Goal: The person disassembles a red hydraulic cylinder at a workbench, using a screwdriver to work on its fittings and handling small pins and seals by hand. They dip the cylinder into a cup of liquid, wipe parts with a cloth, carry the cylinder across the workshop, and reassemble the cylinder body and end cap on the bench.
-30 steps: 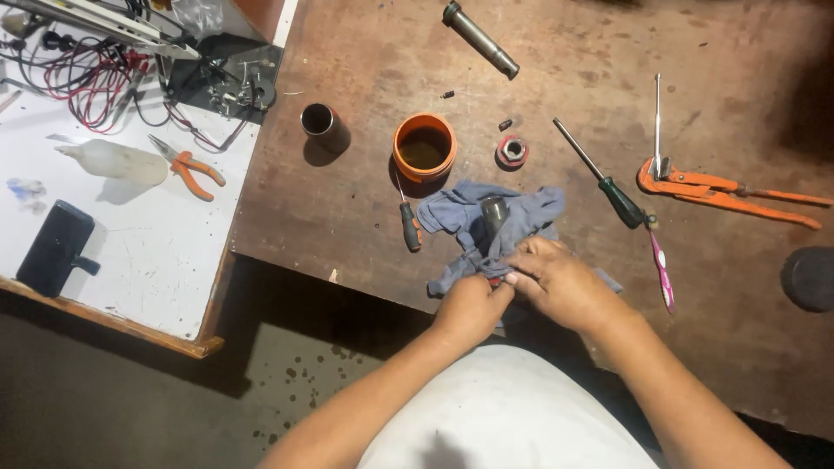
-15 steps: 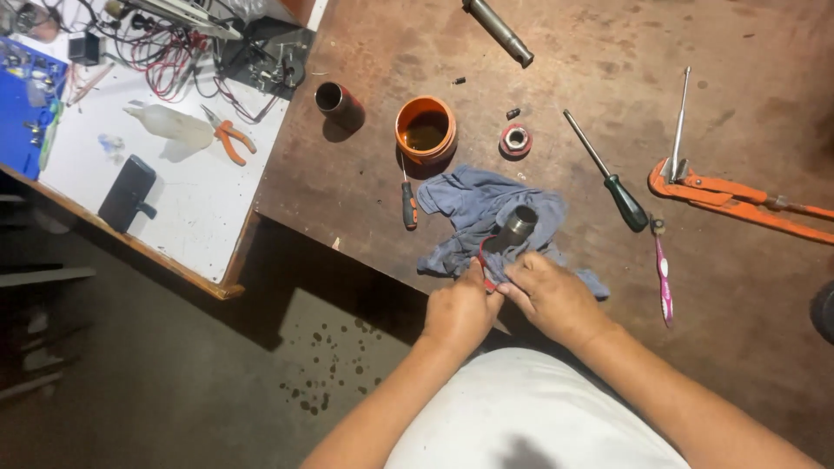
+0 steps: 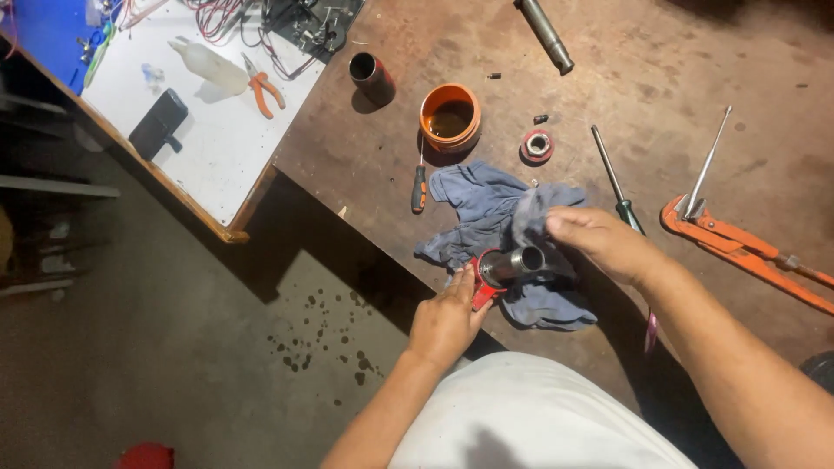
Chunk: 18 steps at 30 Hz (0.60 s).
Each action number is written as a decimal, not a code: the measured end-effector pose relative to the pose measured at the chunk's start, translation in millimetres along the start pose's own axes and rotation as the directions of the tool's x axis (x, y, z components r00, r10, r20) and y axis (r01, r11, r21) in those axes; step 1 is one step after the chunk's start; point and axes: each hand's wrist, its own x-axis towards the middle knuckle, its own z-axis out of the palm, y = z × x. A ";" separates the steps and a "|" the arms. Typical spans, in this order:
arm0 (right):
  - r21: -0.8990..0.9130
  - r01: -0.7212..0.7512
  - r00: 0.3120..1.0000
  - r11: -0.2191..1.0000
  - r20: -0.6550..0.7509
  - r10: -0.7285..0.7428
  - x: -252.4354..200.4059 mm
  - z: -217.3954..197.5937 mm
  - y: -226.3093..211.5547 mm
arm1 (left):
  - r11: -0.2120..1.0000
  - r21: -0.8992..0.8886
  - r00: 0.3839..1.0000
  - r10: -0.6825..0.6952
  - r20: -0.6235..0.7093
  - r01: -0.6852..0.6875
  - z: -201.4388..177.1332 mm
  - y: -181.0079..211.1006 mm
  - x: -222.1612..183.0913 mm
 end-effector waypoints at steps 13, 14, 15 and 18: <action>-0.958 0.117 0.878 0.261 0.223 0.424 48.5 51.8 -111.4 | 0.944 0.322 0.975 0.128 -0.179 -0.065 -4.2 38.0 9.6; -0.958 0.120 0.876 0.259 0.226 0.427 39.7 50.3 -122.1 | 0.945 0.320 0.976 0.123 -0.179 -0.060 -3.5 36.7 7.7; -0.957 0.088 0.901 0.277 0.194 0.387 30.9 48.3 -132.8 | 0.944 0.322 0.975 0.129 -0.179 -0.066 -2.4 35.7 6.1; -0.926 0.110 0.891 0.361 0.252 0.377 -6.5 68.1 -161.7 | 0.945 0.318 0.976 0.140 -0.164 -0.082 19.4 26.2 3.7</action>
